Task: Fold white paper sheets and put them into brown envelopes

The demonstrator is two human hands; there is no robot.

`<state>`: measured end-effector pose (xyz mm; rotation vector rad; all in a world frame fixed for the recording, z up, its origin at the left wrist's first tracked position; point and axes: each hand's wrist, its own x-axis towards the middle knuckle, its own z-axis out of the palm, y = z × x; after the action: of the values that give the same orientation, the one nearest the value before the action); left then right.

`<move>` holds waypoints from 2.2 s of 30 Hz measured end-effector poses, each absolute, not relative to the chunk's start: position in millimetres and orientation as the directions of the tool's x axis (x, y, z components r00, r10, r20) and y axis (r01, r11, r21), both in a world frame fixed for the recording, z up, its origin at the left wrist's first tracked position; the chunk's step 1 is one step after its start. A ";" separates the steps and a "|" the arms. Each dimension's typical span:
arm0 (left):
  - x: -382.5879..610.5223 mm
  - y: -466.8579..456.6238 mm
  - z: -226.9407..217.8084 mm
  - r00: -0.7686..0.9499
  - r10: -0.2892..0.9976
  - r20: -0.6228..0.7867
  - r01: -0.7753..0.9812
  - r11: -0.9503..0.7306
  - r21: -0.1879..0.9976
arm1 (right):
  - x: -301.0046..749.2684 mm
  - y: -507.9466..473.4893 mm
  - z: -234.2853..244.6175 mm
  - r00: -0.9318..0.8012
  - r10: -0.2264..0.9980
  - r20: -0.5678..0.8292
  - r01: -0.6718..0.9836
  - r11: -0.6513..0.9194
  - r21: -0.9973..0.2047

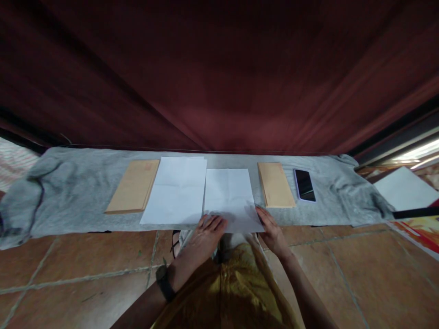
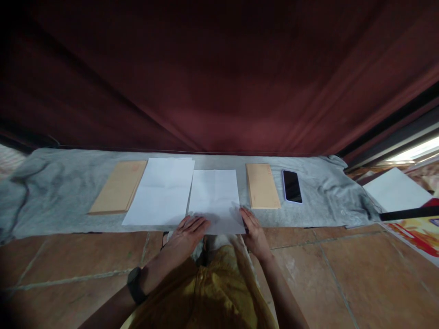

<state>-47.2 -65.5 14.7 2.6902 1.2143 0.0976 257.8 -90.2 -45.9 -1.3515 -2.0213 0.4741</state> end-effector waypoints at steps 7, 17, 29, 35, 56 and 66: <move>-57.6 -72.5 46.1 0.750 0.662 0.023 0.626 -0.720 0.299 | 257.5 -80.3 -42.0 -0.166 0.937 0.309 0.680 0.335 -0.652; -83.1 -60.7 25.8 0.677 0.735 0.024 0.633 -0.599 0.490 | 254.4 -62.2 -45.0 -0.158 0.944 0.289 0.763 0.302 -0.571; -95.5 -21.3 -9.2 0.229 0.973 -0.022 0.513 -0.101 0.852 | 244.1 -51.6 -44.6 0.041 0.965 0.258 0.731 0.147 -0.667; -63.9 4.7 -5.6 0.079 0.995 -0.064 0.704 -0.011 0.710 | 234.3 -43.3 -39.5 0.143 0.957 0.254 0.763 0.057 -0.644; -37.5 26.2 10.7 -0.130 0.960 -0.247 0.839 0.240 0.488 | 189.4 -35.6 -45.2 0.303 0.873 0.381 0.890 -0.115 -0.442; -29.9 27.8 13.0 -0.122 0.962 -0.245 0.898 0.212 0.386 | 174.3 -36.4 -45.1 -0.051 0.934 0.354 0.915 0.185 -0.358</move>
<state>-29.9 27.8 13.0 1.7206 2.0573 0.1968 174.3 -36.4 -45.1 -1.7278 -1.9623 0.0489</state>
